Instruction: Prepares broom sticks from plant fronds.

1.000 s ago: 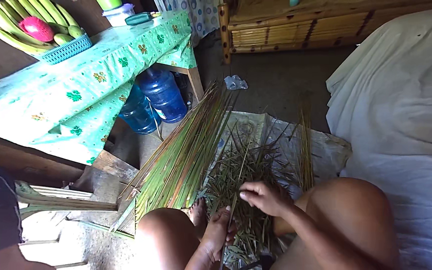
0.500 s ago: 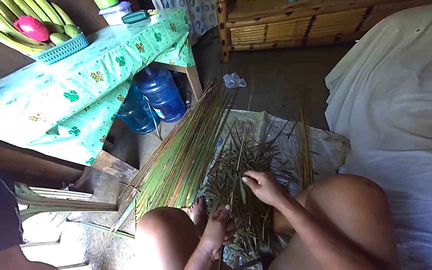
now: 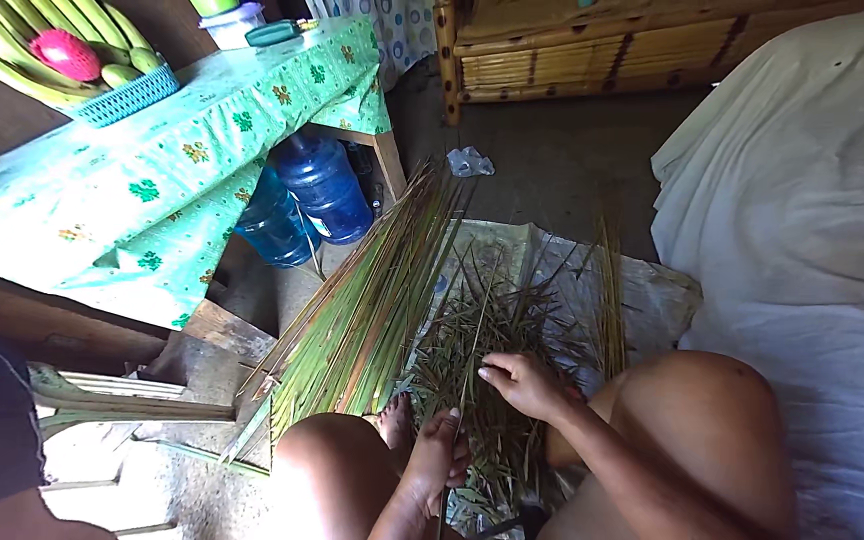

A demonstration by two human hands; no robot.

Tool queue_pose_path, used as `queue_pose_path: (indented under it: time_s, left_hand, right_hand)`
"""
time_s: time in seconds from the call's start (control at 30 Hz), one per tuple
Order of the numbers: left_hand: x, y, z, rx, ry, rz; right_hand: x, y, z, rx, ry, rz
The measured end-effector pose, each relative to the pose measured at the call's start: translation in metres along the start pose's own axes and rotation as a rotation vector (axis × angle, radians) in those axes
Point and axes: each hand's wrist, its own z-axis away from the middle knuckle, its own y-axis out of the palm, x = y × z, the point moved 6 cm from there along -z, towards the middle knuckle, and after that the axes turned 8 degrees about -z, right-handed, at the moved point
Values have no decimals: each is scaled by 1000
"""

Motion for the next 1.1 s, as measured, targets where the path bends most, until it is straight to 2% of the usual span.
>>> queue_pose_path:
  time_s: [0.1, 0.13, 0.17, 0.27, 0.33, 0.37, 0.47, 0.6, 0.8, 0.93, 1.1]
  left_hand:
    - [1, 0, 2, -1, -8, -13]
    - [2, 0, 2, -1, -9, -16]
    - [2, 0, 2, -5, -12, -16]
    - [-1, -1, 1, -17, -17, -11]
    - [-4, -1, 1, -34, -7, -6]
    - [-4, -1, 1, -43, -4, -1]
    - [-3, 0, 1, -38, -2, 5]
    - [-4, 2, -1, -38, 0, 7]
    - [-3, -1, -1, -23, 4, -14]
    - [2, -1, 1, -12, 2, -40]
    - [3, -1, 4, -2, -4, -38]
  right_hand:
    - [-7, -13, -5, -166, 57, -49]
    - [-7, -16, -6, -152, 64, -86]
    - [-4, -14, -3, -80, 54, -135]
    - [17, 13, 19, 312, -22, -336]
    - [25, 30, 30, 444, -65, -382]
    - [26, 33, 31, 450, -81, -352]
    - [23, 28, 24, 342, -120, -179]
    - [12, 17, 12, 210, -44, -15]
    - [9, 6, 4, 35, 11, 20]
    - [3, -3, -1, 27, 36, 39]
    - [-5, -19, -11, -172, 80, 40]
